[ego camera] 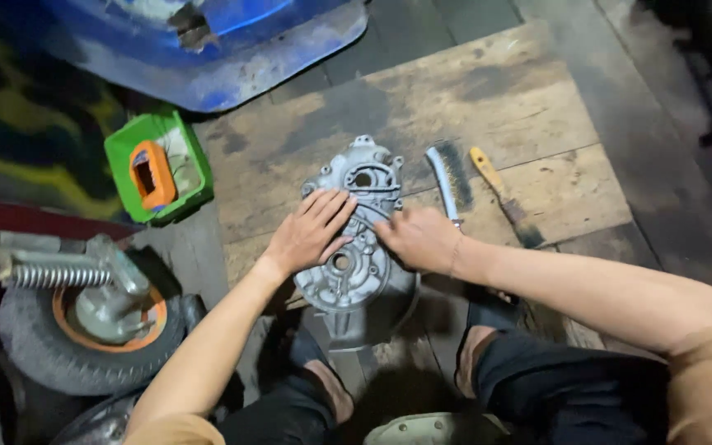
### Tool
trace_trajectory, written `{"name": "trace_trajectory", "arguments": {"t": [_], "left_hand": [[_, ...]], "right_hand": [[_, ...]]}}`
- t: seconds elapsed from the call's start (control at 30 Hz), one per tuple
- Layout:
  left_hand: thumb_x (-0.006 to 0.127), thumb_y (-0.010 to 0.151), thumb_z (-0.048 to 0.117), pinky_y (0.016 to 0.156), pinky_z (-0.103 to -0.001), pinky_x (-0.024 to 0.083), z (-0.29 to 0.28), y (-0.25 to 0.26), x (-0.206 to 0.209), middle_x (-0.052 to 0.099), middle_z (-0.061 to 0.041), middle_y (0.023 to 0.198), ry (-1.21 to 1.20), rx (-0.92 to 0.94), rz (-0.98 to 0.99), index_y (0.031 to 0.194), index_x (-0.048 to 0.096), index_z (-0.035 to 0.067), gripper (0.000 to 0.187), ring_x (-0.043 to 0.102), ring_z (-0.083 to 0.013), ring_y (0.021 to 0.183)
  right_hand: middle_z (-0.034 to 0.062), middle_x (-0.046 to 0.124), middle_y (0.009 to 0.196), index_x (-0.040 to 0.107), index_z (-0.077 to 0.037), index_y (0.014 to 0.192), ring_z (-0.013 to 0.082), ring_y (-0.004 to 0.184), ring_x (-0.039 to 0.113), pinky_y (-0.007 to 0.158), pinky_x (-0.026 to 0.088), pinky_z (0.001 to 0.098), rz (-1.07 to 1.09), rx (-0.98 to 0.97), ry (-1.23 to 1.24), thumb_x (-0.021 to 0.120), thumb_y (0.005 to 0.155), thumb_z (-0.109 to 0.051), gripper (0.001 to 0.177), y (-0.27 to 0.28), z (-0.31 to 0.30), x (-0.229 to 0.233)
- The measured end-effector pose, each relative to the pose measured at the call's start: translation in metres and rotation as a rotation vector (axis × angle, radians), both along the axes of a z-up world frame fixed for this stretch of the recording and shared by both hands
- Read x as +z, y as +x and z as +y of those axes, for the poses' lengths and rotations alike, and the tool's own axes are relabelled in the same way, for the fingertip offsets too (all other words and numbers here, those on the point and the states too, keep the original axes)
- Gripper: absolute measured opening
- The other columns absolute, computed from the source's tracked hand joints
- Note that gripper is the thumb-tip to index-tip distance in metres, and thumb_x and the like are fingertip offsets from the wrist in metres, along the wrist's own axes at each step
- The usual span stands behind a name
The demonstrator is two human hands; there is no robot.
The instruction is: The person sits on the floor and cleans a metallic engine casing using a wire brush and a metal rod. They scrub the surface and crevices of the part, occasionally rotating it to access different areas.
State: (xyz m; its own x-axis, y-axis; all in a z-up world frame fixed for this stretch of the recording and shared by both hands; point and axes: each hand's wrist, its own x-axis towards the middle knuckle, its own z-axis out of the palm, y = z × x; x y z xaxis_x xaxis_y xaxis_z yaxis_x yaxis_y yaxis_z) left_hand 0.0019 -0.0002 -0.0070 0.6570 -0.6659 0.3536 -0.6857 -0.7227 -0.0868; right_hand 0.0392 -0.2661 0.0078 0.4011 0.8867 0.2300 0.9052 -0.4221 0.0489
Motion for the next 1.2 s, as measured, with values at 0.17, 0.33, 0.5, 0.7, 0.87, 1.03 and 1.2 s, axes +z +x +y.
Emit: {"name": "trace_trajectory", "arguments": {"t": [0.17, 0.33, 0.5, 0.7, 0.87, 1.03, 1.2], "left_hand": [[0.048, 0.105, 0.046, 0.122, -0.046, 0.033, 0.000, -0.004, 0.004, 0.057, -0.020, 0.140, -0.025, 0.003, 0.004, 0.148, 0.051, 0.003, 0.061, 0.054, -0.0326, 0.135], [0.047, 0.105, 0.046, 0.122, -0.045, 0.033, 0.000, -0.001, 0.003, 0.058, -0.020, 0.140, -0.040, -0.005, -0.002, 0.149, 0.050, 0.003, 0.061, 0.055, -0.0322, 0.134], [0.046, 0.106, 0.047, 0.121, -0.045, 0.034, -0.001, -0.001, 0.004, 0.058, -0.019, 0.140, -0.058, -0.011, -0.025, 0.148, 0.052, 0.003, 0.061, 0.056, -0.0321, 0.133], [0.046, 0.106, 0.047, 0.122, -0.046, 0.033, 0.000, -0.002, 0.001, 0.057, -0.020, 0.140, -0.034, -0.010, -0.006, 0.149, 0.049, 0.003, 0.062, 0.055, -0.0328, 0.134], [0.045, 0.106, 0.047, 0.122, -0.047, 0.033, 0.002, 0.003, 0.006, 0.058, -0.021, 0.140, -0.044, -0.017, -0.005, 0.149, 0.049, 0.002, 0.063, 0.054, -0.0338, 0.134], [0.045, 0.106, 0.048, 0.122, -0.048, 0.032, 0.001, 0.002, 0.001, 0.056, -0.021, 0.142, -0.036, -0.021, 0.004, 0.150, 0.048, 0.003, 0.063, 0.053, -0.0339, 0.135], [0.045, 0.106, 0.047, 0.122, -0.048, 0.033, 0.000, 0.000, 0.004, 0.056, -0.022, 0.142, -0.058, -0.030, 0.015, 0.149, 0.048, 0.002, 0.062, 0.053, -0.0346, 0.135]], "right_hand": [[0.0115, 0.069, 0.072, 0.065, -0.012, 0.095, 0.0316, 0.061, 0.073, 0.048, 0.055, 0.0444, 0.106, -0.057, -0.085, 0.056, 0.082, -0.018, 0.017, -0.018, -0.003, 0.003], [0.0108, 0.072, 0.081, 0.065, -0.013, 0.104, 0.0304, 0.063, 0.075, 0.051, 0.057, 0.0432, 0.005, -0.070, -0.085, 0.055, 0.086, -0.016, 0.021, -0.029, -0.011, 0.002], [0.0087, 0.071, 0.082, 0.063, -0.016, 0.103, 0.0280, 0.063, 0.075, 0.049, 0.057, 0.0407, 0.034, -0.104, -0.057, 0.054, 0.087, -0.018, 0.018, -0.016, -0.009, 0.019], [0.0121, 0.072, 0.077, 0.068, -0.014, 0.108, 0.0340, 0.064, 0.076, 0.050, 0.058, 0.0481, 0.210, -0.058, -0.131, 0.053, 0.090, -0.021, 0.025, -0.014, 0.003, 0.001], [0.0190, 0.073, 0.081, 0.068, -0.012, 0.109, 0.0391, 0.068, 0.076, 0.054, 0.057, 0.0526, 0.221, -0.093, -0.211, 0.051, 0.092, -0.020, 0.026, -0.021, 0.006, 0.011], [0.0158, 0.071, 0.078, 0.067, -0.014, 0.125, 0.0372, 0.064, 0.075, 0.049, 0.057, 0.0518, 0.127, -0.162, -0.151, 0.056, 0.088, -0.020, 0.039, -0.012, 0.006, 0.005], [0.0142, 0.072, 0.077, 0.068, -0.015, 0.123, 0.0350, 0.063, 0.075, 0.050, 0.058, 0.0509, 0.186, -0.131, -0.139, 0.055, 0.087, -0.021, 0.039, -0.006, 0.001, 0.004]]}}
